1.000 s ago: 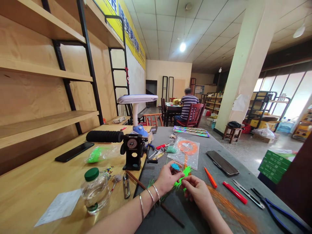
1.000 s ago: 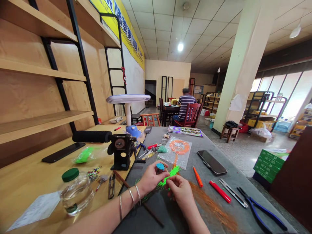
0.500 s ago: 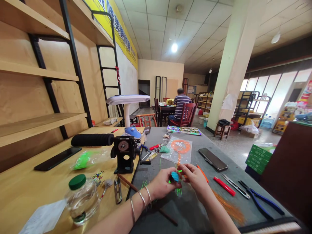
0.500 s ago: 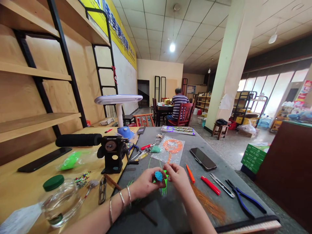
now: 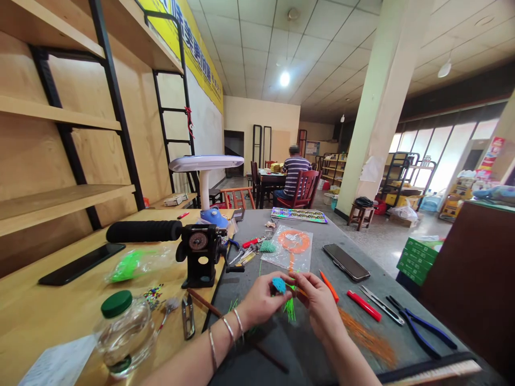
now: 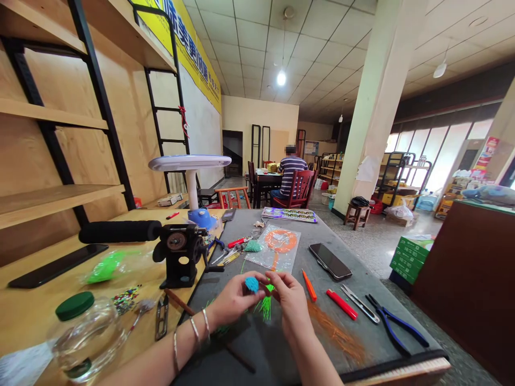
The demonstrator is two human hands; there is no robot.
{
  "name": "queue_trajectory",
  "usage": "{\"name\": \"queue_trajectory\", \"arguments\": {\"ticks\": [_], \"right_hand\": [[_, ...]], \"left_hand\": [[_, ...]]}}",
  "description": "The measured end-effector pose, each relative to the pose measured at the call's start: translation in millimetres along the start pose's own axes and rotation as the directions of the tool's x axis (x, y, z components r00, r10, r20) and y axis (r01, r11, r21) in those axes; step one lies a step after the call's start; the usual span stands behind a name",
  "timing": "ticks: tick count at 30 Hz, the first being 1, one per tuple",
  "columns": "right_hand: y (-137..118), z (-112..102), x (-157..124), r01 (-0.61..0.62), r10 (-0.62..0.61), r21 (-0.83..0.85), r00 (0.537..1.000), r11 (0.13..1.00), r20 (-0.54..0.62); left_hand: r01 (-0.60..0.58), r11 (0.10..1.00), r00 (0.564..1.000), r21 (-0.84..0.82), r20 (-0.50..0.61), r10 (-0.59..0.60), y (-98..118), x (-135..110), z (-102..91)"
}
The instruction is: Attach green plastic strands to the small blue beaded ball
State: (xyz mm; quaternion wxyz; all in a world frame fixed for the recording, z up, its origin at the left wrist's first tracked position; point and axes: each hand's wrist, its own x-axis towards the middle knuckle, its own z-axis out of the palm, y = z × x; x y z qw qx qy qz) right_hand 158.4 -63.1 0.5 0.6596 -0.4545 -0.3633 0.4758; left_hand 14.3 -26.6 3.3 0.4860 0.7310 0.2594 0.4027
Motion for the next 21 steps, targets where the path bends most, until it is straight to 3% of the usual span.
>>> {"name": "queue_trajectory", "arguments": {"ticks": [3, 8, 13, 21], "right_hand": [[7.0, 6.0, -9.8, -0.02, 0.027, 0.144, 0.998, 0.989, -0.049], [16.1, 14.8, -19.0, -0.05, 0.066, 0.3, 0.997, 0.953, -0.042], [16.6, 11.6, -24.7, -0.019, 0.032, 0.295, 0.999, 0.955, -0.037], [30.8, 5.2, -28.3, 0.057, -0.051, 0.22, 0.998, 0.974, -0.033]], "left_hand": [[0.027, 0.996, 0.99, -0.088, -0.135, -0.039, -0.4, 1.8, 6.2], [-0.011, 0.999, 0.974, -0.051, -0.228, -0.001, -3.1, -1.2, 16.0], [0.009, 1.0, 0.974, -0.019, -0.228, -0.014, -4.1, -2.6, 16.3], [0.08, 0.995, 0.943, -0.062, -0.319, -0.096, -6.5, -0.7, 15.9]]}}
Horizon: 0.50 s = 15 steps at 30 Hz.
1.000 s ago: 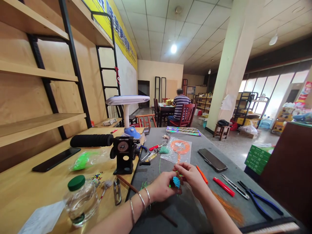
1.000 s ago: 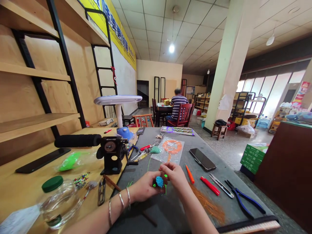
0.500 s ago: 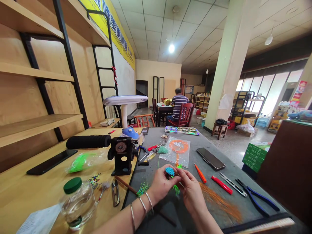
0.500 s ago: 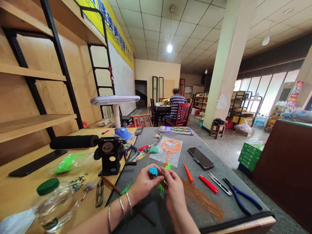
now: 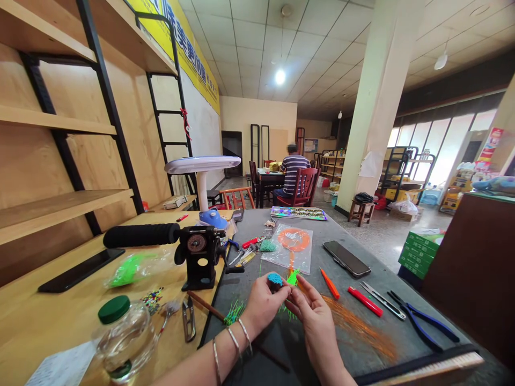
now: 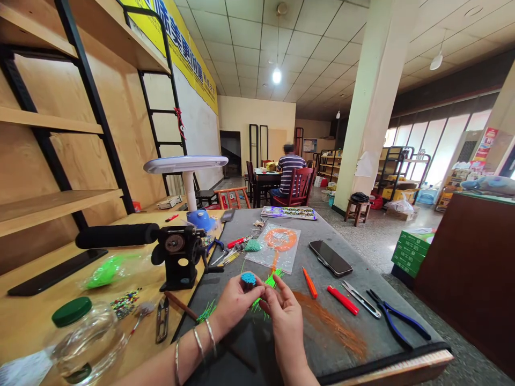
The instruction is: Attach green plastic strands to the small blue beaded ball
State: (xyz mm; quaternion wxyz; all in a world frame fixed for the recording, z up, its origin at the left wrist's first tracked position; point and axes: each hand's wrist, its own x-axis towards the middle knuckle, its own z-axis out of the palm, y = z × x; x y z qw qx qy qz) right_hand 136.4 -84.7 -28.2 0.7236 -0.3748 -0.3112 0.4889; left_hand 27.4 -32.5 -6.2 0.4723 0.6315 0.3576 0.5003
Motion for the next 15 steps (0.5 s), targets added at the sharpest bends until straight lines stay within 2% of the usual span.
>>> {"name": "queue_trajectory", "arguments": {"ticks": [5, 15], "right_hand": [[6.4, -1.9, 2.7, 0.014, -0.014, -0.019, 1.0, 1.0, -0.006], [4.6, -0.1, 2.2, 0.009, -0.009, -0.029, 1.0, 1.0, -0.023]], "left_hand": [[0.01, 1.0, 0.999, -0.009, -0.035, -0.01, -0.5, 1.1, -0.4], [-0.005, 0.999, 1.0, 0.039, -0.03, 0.006, 0.8, 0.5, -0.9]]}}
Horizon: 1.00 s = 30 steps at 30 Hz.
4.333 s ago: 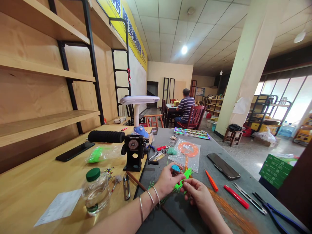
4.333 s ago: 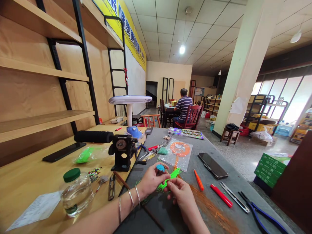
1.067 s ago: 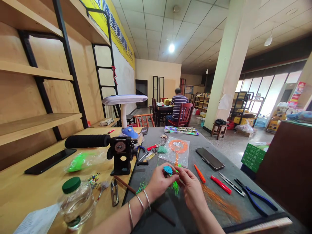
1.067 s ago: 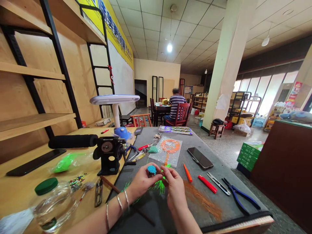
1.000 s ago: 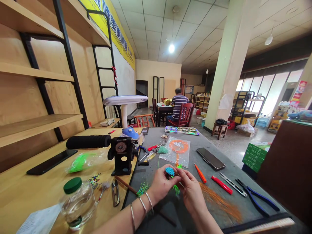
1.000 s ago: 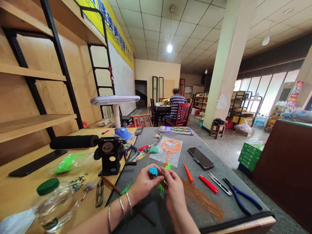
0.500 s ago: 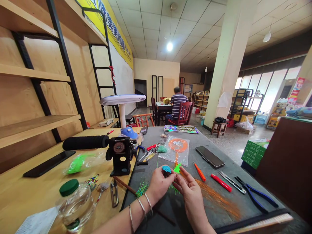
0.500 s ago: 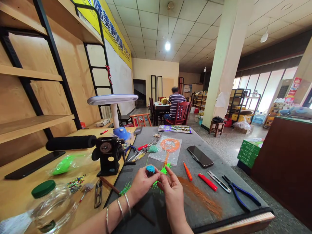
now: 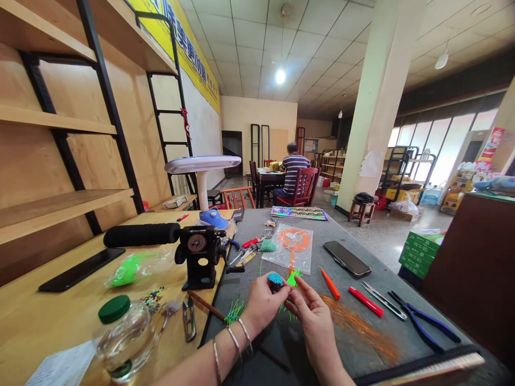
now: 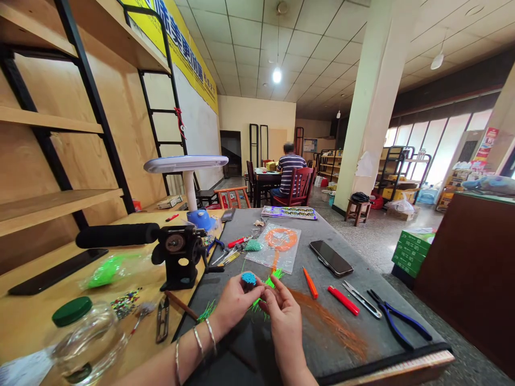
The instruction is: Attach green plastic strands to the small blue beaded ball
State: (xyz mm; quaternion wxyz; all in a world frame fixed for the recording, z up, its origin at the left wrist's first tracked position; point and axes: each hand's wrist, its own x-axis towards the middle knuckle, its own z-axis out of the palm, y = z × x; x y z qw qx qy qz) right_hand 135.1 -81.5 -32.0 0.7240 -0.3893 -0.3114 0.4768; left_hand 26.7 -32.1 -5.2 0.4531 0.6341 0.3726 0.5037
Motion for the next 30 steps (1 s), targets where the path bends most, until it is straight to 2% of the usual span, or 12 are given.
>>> {"name": "queue_trajectory", "arguments": {"ticks": [12, 14, 16, 17, 18, 19, 21, 22, 23, 24, 25, 30], "right_hand": [[0.7, -1.5, 1.9, 0.003, -0.002, -0.013, 0.999, 1.0, 0.036], [-9.2, -6.7, 7.9, 0.023, -0.02, -0.074, 0.999, 0.997, 0.038], [-27.7, -18.0, 19.3, 0.11, -0.107, -0.238, 0.994, 0.965, 0.024], [-39.7, -25.9, 26.4, 0.181, -0.187, -0.366, 0.982, 0.913, 0.019], [-52.8, -35.0, 33.8, 0.252, -0.282, -0.53, 0.959, 0.81, 0.025], [-66.3, -44.9, 40.7, 0.274, -0.348, -0.704, 0.937, 0.656, 0.04], [-90.7, -65.2, 50.5, 0.153, -0.391, -0.961, 0.919, 0.23, 0.053], [-100.0, -74.8, 52.7, 0.09, -0.37, -0.995, 0.926, 0.03, 0.073], [-106.5, -83.6, 53.0, 0.045, -0.348, -0.995, 0.935, -0.088, 0.073], [-110.1, -91.4, 51.8, 0.015, -0.321, -0.985, 0.944, -0.173, 0.071], [-110.9, -98.1, 49.7, -0.002, -0.298, -0.976, 0.952, -0.216, 0.064], [-95.1, -117.0, 40.4, -0.065, -0.263, -0.947, 0.965, -0.315, 0.021]], "left_hand": [[-0.012, 1.0, 0.999, 0.023, 0.041, 0.011, -2.2, 0.7, -1.8], [-0.011, 1.0, 0.999, 0.023, 0.045, 0.01, -0.1, 1.2, -2.2], [-0.002, 1.0, 0.999, 0.021, 0.041, 0.001, 2.5, 2.0, -3.1], [0.004, 1.0, 0.999, 0.021, 0.037, -0.005, 3.8, 2.4, -3.6], [0.01, 1.0, 0.999, 0.019, 0.033, -0.01, 5.1, 2.8, -4.2], [0.012, 1.0, 1.0, 0.017, 0.029, -0.013, 6.4, 3.2, -4.8], [0.015, 1.0, 1.0, 0.013, 0.023, -0.016, 8.3, 3.8, -6.2], [0.018, 1.0, 1.0, 0.011, 0.02, -0.018, 9.0, 4.0, -6.9], [0.021, 1.0, 1.0, 0.011, 0.018, -0.021, 9.5, 4.1, -7.5], [0.025, 1.0, 0.999, 0.012, 0.021, -0.026, 9.7, 4.2, -8.1], [0.029, 0.999, 0.999, 0.015, 0.027, -0.029, 9.8, 4.1, -8.5], [0.037, 0.999, 0.999, 0.015, 0.039, -0.038, 8.4, 3.5, -8.4]]}}
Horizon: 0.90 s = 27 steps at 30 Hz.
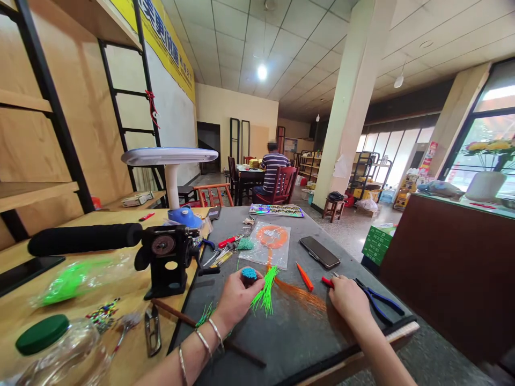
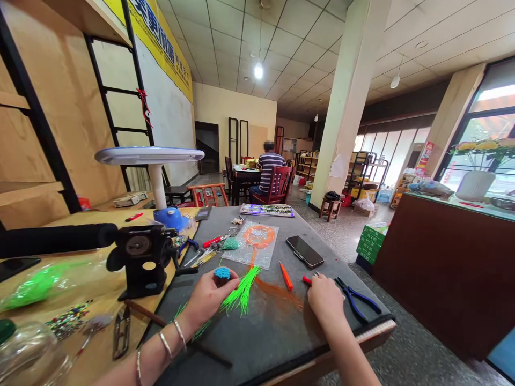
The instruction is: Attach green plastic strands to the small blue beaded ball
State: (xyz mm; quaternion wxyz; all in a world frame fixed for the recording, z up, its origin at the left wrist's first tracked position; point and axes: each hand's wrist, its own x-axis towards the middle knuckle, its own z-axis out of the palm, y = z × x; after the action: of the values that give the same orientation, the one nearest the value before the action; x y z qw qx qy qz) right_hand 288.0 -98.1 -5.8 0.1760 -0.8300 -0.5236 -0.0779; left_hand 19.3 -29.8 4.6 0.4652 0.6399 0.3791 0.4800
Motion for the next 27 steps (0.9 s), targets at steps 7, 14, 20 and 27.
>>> {"name": "queue_trajectory", "arguments": {"ticks": [7, 14, 20, 27], "right_hand": [[-23.5, 3.5, -8.2, 0.012, 0.001, 0.461, 1.0, 0.887, -0.029], [-99.1, 18.7, -43.6, -0.455, -0.215, 0.889, 0.865, 0.045, 0.454], [-121.3, 24.6, -43.1, -0.508, -0.117, 0.858, 0.85, 0.072, 0.513], [-125.2, 27.0, -41.1, -0.516, -0.091, 0.848, 0.845, 0.121, 0.527]], "left_hand": [[-0.066, 0.998, 0.997, 0.012, 0.031, 0.066, 0.0, 2.3, -1.3], [-0.143, 0.987, 0.989, 0.071, 0.046, 0.14, 3.5, -0.4, -1.8], [-0.179, 0.974, 0.982, 0.138, 0.088, 0.168, 4.7, -3.0, -2.0], [-0.237, 0.953, 0.967, 0.188, 0.138, 0.213, 4.5, -5.1, -1.1]]}}
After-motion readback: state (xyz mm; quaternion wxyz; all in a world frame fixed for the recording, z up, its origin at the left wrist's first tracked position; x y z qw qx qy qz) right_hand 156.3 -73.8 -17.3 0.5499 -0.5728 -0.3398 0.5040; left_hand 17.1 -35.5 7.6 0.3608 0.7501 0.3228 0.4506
